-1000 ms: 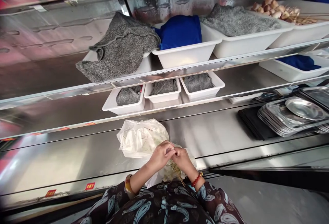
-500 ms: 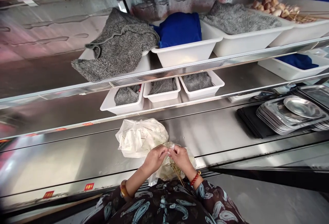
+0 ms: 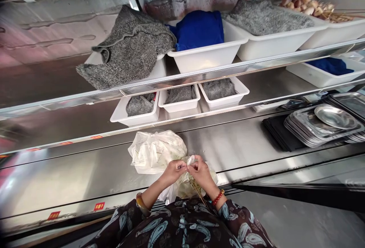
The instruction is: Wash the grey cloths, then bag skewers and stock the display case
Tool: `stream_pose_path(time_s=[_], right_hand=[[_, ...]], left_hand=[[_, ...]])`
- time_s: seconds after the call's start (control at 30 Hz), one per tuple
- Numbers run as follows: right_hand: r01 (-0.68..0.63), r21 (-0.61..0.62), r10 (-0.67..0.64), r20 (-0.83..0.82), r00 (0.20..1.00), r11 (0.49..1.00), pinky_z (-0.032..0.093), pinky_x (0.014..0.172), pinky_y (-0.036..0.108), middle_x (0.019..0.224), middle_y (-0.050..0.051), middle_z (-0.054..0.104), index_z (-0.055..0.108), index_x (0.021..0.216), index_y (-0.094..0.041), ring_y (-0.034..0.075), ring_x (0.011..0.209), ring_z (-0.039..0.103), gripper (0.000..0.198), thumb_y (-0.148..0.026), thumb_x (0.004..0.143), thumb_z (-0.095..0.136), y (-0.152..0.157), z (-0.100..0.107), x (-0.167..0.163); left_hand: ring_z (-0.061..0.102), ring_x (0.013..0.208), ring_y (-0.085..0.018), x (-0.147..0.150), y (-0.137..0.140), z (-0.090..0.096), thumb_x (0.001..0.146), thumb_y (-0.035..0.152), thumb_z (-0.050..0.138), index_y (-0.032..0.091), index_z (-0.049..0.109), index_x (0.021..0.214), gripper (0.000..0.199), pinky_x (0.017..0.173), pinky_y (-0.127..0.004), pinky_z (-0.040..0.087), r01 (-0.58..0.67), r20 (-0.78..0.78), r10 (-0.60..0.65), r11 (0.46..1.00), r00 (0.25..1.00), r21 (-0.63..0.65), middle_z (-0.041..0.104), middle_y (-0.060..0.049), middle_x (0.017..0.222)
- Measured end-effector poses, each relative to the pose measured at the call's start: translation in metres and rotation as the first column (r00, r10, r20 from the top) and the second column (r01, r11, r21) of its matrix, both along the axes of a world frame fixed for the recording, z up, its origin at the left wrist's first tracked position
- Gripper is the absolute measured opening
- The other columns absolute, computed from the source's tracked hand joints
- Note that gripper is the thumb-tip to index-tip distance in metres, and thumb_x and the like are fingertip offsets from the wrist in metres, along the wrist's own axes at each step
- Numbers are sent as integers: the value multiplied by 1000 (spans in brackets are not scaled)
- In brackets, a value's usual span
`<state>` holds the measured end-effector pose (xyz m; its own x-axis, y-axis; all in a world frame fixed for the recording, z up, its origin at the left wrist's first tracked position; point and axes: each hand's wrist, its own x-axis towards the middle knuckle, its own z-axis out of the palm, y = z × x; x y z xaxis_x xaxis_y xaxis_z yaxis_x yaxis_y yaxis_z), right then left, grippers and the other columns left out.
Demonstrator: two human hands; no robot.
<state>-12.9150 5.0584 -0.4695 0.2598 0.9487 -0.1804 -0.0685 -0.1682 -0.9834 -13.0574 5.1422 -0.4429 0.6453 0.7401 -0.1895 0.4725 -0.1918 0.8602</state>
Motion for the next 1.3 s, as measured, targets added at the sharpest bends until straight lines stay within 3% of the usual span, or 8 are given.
stream_pose_path(time_s=[0.13,0.27,0.33,0.47,0.7,0.9,1.07,1.3], right_hand=[[3,80,-9,69,998,997,46,61,27,72,-2,64,44,102,-22,16,64,61,32,-32,77,61,0,-2,-5],[-8,110,-38,408,912,994,40,56,24,63,-4,55,49,77,-23,13,56,52,7,-21,79,55,0,4,-9],[-68,153,-25,538,842,986,41,61,25,67,-2,58,54,76,-23,14,61,55,11,-14,81,51,-1,9,-9],[-196,225,-7,675,738,954,46,76,28,90,4,68,65,97,-22,19,83,62,32,-3,79,47,-5,13,-9],[-212,192,-12,769,639,958,47,70,28,79,3,66,68,86,-21,19,75,62,25,-6,85,49,-9,5,-6],[-188,203,-31,755,655,961,48,75,30,91,6,64,69,89,-22,20,84,61,21,-12,88,50,-14,15,-5],[-209,178,17,721,692,962,46,74,31,85,5,65,66,86,-22,21,81,60,19,-13,87,49,-15,16,-3],[-104,49,81,344,935,993,47,67,29,79,0,68,52,101,-22,17,70,64,20,-24,82,53,-14,9,0]], left_hand=[[43,60,-11,0,0,-1,78,34,58,16,57,62,23,58,-23,33,-41,4,42,999,999,-16,49,4,59],[41,58,-11,0,-2,-2,77,36,59,17,55,60,26,56,-23,31,-88,-5,88,992,996,-90,46,5,57],[40,57,-10,0,-2,-2,77,38,61,17,54,60,28,56,-24,31,-108,-6,108,985,994,-132,45,5,56],[41,56,-10,-2,0,-1,73,41,68,16,55,57,33,54,-24,30,-76,18,82,976,996,-206,45,5,54],[49,59,-12,-8,-5,0,75,31,67,15,63,65,19,57,-24,36,-36,59,46,987,997,-155,58,1,60],[54,61,-13,-6,-16,1,76,17,59,16,61,62,15,60,-24,40,-25,-57,32,993,998,117,61,0,61],[55,62,-13,-4,-19,4,78,17,56,17,61,63,16,60,-24,41,7,-69,7,980,998,197,63,0,63],[61,71,-15,-4,-19,4,80,18,56,17,70,84,14,66,-24,46,4,-2,-4,992,1000,123,72,-4,83]])
